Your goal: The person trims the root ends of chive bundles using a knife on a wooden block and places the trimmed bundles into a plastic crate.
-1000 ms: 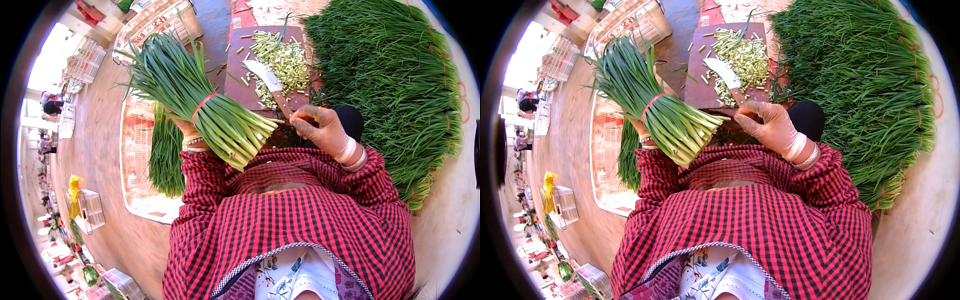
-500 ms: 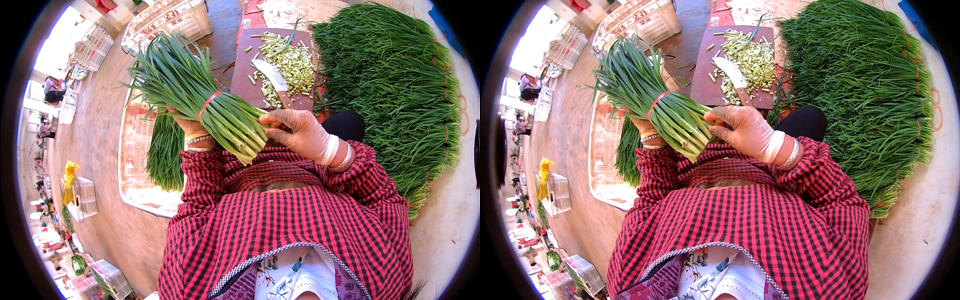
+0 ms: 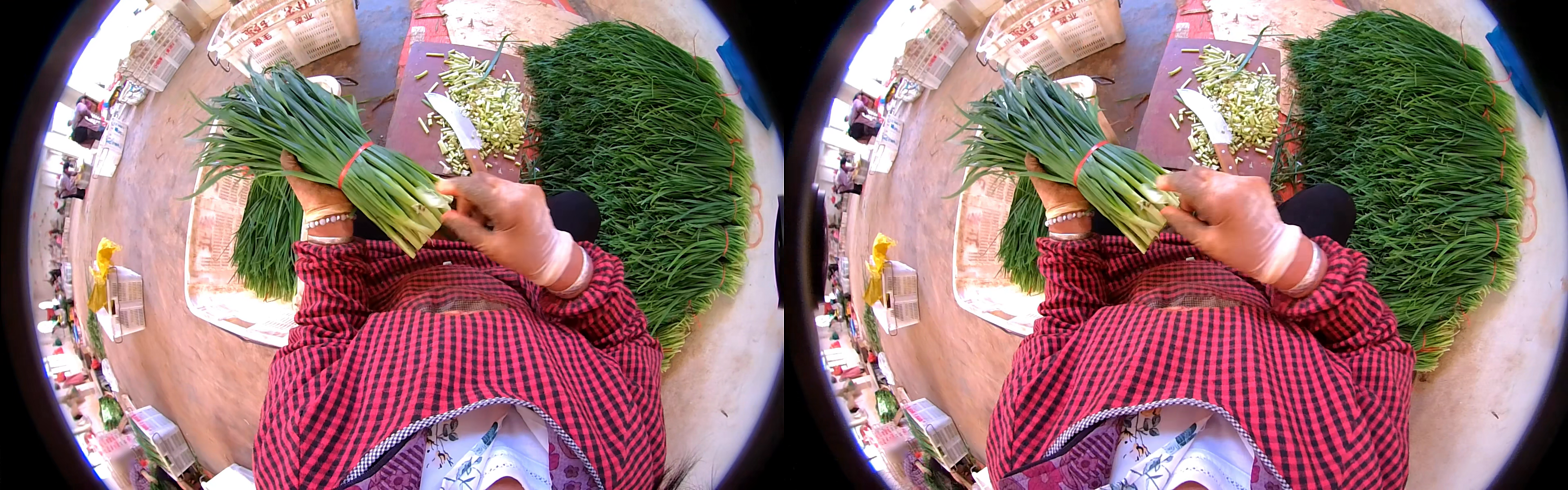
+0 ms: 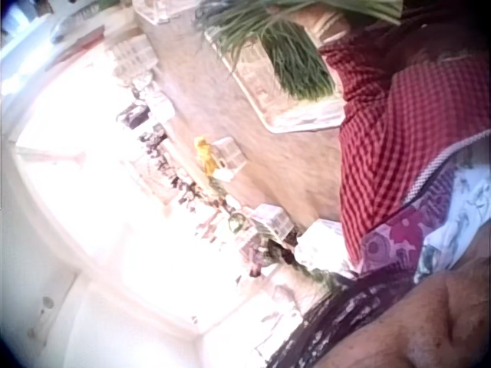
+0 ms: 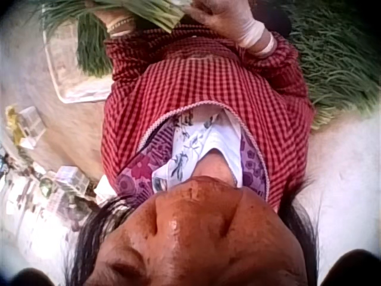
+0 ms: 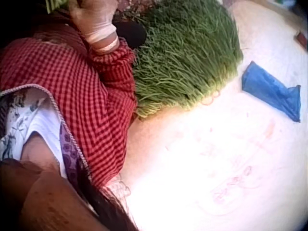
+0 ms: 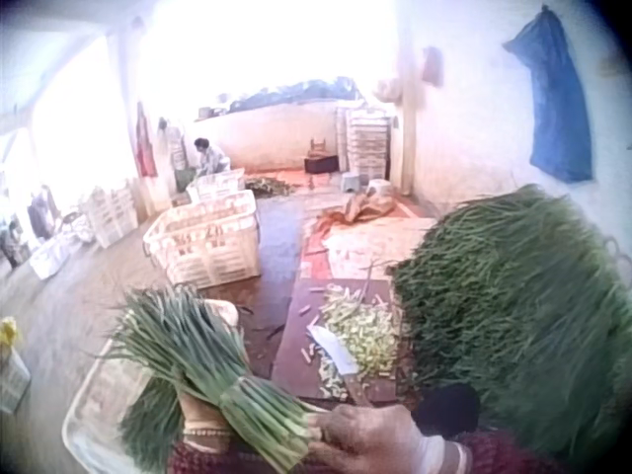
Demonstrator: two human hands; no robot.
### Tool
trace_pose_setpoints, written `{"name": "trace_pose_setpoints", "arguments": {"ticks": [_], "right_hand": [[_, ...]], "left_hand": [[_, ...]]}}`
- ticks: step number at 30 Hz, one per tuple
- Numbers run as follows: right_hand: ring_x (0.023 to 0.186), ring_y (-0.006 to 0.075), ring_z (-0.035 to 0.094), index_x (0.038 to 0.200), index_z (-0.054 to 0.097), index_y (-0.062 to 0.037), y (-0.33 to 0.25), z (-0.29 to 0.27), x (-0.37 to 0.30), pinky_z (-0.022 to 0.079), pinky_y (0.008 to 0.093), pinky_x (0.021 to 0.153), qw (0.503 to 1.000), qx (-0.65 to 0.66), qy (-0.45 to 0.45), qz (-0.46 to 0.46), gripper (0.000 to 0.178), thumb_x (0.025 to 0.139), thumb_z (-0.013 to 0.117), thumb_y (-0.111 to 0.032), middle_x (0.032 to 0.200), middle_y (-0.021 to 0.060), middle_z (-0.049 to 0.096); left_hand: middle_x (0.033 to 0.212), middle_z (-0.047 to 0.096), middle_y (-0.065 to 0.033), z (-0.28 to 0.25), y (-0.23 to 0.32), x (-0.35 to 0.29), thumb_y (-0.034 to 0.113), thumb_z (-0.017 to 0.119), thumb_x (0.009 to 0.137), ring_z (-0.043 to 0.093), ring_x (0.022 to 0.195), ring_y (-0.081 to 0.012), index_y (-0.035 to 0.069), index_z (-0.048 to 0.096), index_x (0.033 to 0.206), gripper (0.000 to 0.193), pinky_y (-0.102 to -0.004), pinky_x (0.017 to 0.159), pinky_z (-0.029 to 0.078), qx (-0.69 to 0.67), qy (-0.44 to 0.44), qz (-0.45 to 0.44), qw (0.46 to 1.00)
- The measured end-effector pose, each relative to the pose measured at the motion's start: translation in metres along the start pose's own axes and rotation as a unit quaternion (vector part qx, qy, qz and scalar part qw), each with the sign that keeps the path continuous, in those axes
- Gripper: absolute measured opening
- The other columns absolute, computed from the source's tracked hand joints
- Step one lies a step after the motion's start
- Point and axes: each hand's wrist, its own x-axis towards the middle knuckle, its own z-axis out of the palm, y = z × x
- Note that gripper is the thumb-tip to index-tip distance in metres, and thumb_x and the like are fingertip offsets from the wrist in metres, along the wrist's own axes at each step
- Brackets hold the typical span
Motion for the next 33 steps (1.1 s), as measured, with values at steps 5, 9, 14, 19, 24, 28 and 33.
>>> {"name": "trace_pose_setpoints", "arguments": {"ticks": [5,9,14,19,24,28,33], "right_hand": [[0.072,0.028,0.066,0.104,0.066,-0.0107,0.005,0.029,0.013,0.051,0.0398,0.058,0.991,-0.102,-0.014,-0.088,0.023,0.086,0.071,-0.024,0.083,0.0063,0.062],[0.073,0.0271,0.065,0.087,0.059,-0.0082,0.006,0.03,0.018,0.052,0.0403,0.06,0.985,-0.141,-0.03,-0.097,0.015,0.085,0.067,-0.021,0.08,0.007,0.058],[0.073,0.0289,0.066,0.095,0.062,-0.0089,0.005,0.035,0.019,0.052,0.0417,0.061,0.991,-0.106,-0.01,-0.08,0.015,0.087,0.067,-0.02,0.085,0.0094,0.061],[0.067,0.032,0.063,0.095,0.062,-0.0085,0.013,0.042,0.014,0.049,0.0448,0.058,0.99,-0.121,-0.041,-0.063,0.01,0.089,0.065,-0.017,0.082,0.0113,0.061],[0.069,0.0358,0.06,0.091,0.055,-0.0088,0.012,0.037,0.016,0.045,0.0461,0.057,0.989,-0.111,-0.053,-0.087,0.009,0.091,0.063,-0.014,0.079,0.0118,0.058],[0.07,0.0358,0.061,0.091,0.056,-0.0087,0.013,0.029,0.012,0.046,0.0462,0.059,0.986,-0.093,-0.091,-0.107,0.01,0.089,0.064,-0.013,0.079,0.0114,0.058],[0.072,0.0356,0.062,0.089,0.057,-0.009,0.047,0.009,-0.007,0.047,0.0462,0.06,0.974,-0.118,-0.171,-0.085,0.011,0.085,0.066,-0.011,0.08,0.0116,0.059]], "left_hand": [[0.132,0.062,-0.0106,0.006,-0.007,0.004,0.043,0.051,0.096,0.059,0.119,-0.0313,0.007,0.059,0.131,0.051,-0.0471,0.105,0.047,0.02,0.054,0.035,0.998],[0.128,0.065,-0.0107,0.004,-0.005,0.007,0.042,0.05,0.097,0.062,0.115,-0.03,0.007,0.061,0.128,0.048,-0.0462,0.102,0.049,0.009,0.059,0.022,0.998],[0.13,0.063,-0.0111,0.015,-0.008,-0.002,0.046,0.047,0.097,0.061,0.117,-0.0314,0.007,0.06,0.128,0.052,-0.0489,0.104,0.048,0.022,0.102,0.014,0.994],[0.128,0.063,-0.0082,-0.009,-0.018,-0.007,0.044,0.048,0.101,0.061,0.113,-0.0269,0.008,0.057,0.132,0.048,-0.0432,0.1,0.049,-0.017,0.128,-0.004,0.992],[0.113,0.07,-0.0112,-0.016,-0.032,-0.002,0.042,0.057,0.097,0.068,0.097,-0.0284,0.005,0.063,0.122,0.044,-0.0436,0.089,0.056,-0.035,0.122,0.04,0.991],[0.116,0.07,-0.0111,0.006,-0.016,-0.011,0.037,0.06,0.097,0.068,0.1,-0.0284,0.004,0.062,0.125,0.043,-0.0427,0.092,0.055,-0.079,0.113,0.049,0.989],[0.119,0.069,-0.01,0.015,-0.001,-0.015,0.037,0.064,0.095,0.068,0.102,-0.0277,0.005,0.062,0.127,0.046,-0.0425,0.094,0.054,-0.104,0.077,0.048,0.99]]}}
